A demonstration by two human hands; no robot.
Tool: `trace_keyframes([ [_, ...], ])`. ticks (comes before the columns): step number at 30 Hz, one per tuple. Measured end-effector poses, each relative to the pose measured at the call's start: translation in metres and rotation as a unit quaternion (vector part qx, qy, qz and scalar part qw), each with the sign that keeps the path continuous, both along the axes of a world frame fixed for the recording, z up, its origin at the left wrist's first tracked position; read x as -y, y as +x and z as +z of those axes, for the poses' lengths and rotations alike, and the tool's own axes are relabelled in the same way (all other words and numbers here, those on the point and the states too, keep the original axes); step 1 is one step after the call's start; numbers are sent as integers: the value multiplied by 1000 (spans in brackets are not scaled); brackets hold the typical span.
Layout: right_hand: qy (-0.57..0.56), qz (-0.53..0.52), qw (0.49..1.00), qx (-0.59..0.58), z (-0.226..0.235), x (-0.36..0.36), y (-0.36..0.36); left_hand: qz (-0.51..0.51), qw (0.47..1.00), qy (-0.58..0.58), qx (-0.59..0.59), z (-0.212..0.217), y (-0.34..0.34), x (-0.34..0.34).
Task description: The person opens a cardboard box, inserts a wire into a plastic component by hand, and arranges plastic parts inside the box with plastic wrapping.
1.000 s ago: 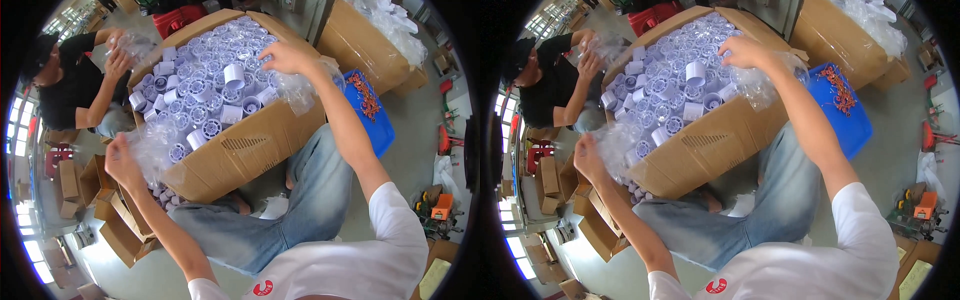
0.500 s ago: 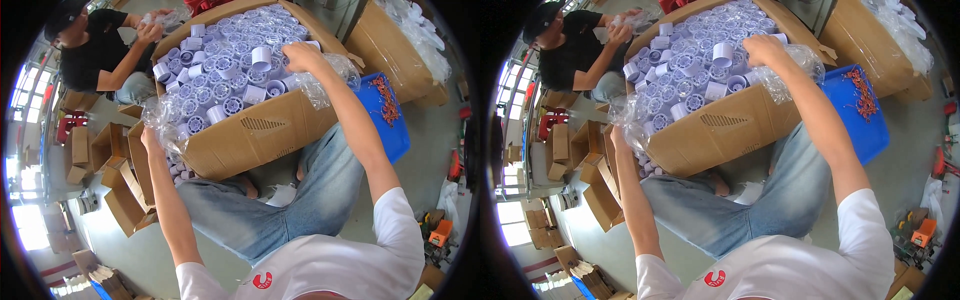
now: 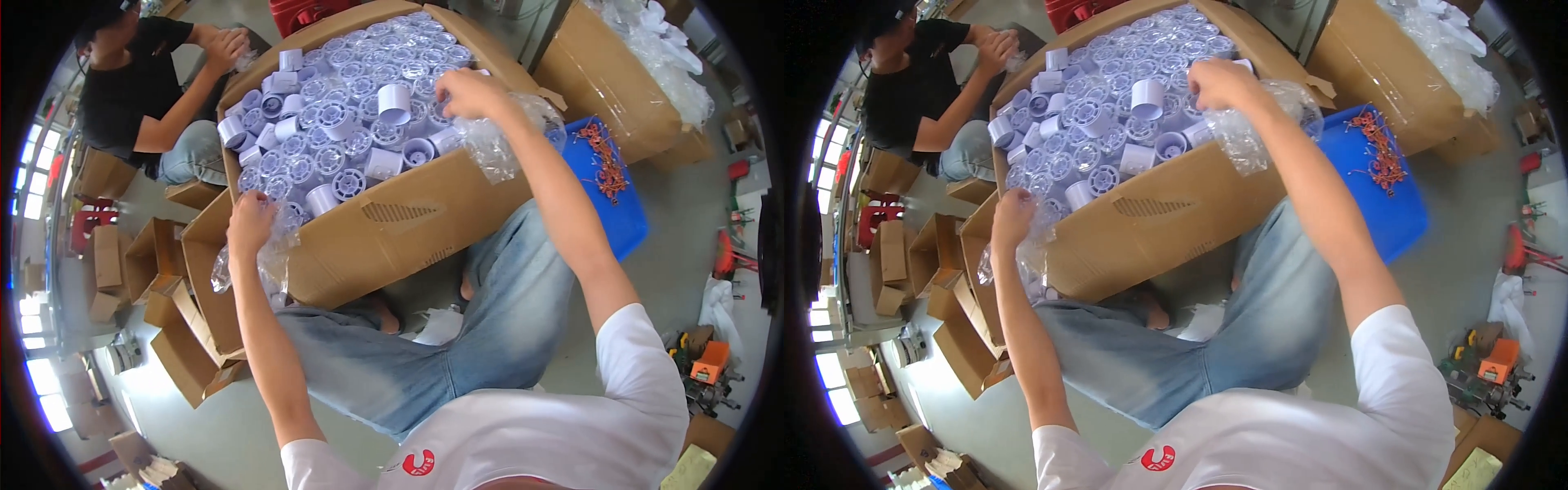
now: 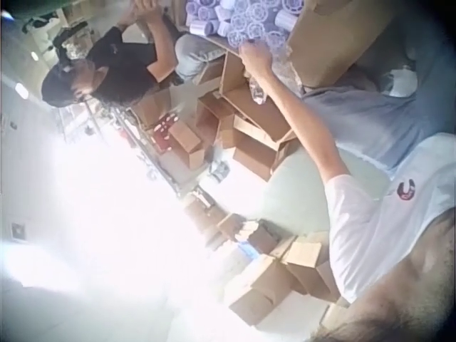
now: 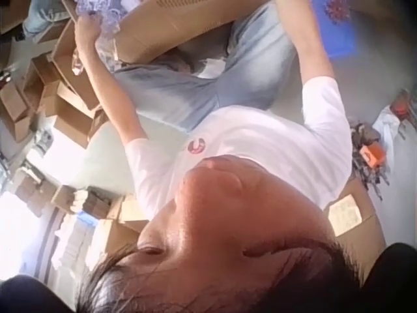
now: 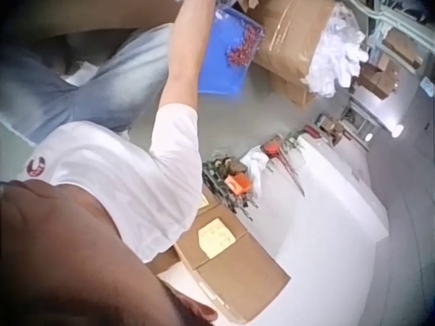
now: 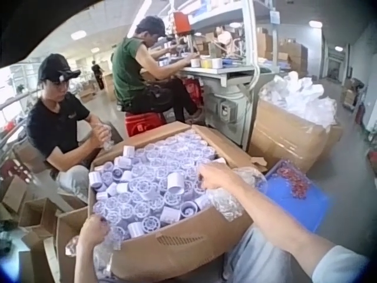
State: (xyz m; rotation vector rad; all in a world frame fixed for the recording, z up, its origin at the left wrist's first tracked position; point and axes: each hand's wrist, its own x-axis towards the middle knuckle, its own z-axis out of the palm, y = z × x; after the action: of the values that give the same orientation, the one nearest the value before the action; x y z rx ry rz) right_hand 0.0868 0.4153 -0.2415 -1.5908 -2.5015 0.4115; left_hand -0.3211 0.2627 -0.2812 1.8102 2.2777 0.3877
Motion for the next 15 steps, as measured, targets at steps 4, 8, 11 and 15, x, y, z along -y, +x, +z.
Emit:
trace_keyframes([
  [4, 58, -15, 991, 118, -9, -3, -16, -26, 999, -15, -13, -8, -10, -3],
  [8, 73, -6, 993, 92, -6, 1, -9, -5, 998, 57, -37, -16, -12, 4],
  [11, 20, 28, 995, 93, -2, 6, -4, 43, 996, 2, -79, -8, -3, -2],
  [15, 29, 32, 993, 112, -8, 5, -13, 44, 996, -3, -81, 0, -2, -5],
])
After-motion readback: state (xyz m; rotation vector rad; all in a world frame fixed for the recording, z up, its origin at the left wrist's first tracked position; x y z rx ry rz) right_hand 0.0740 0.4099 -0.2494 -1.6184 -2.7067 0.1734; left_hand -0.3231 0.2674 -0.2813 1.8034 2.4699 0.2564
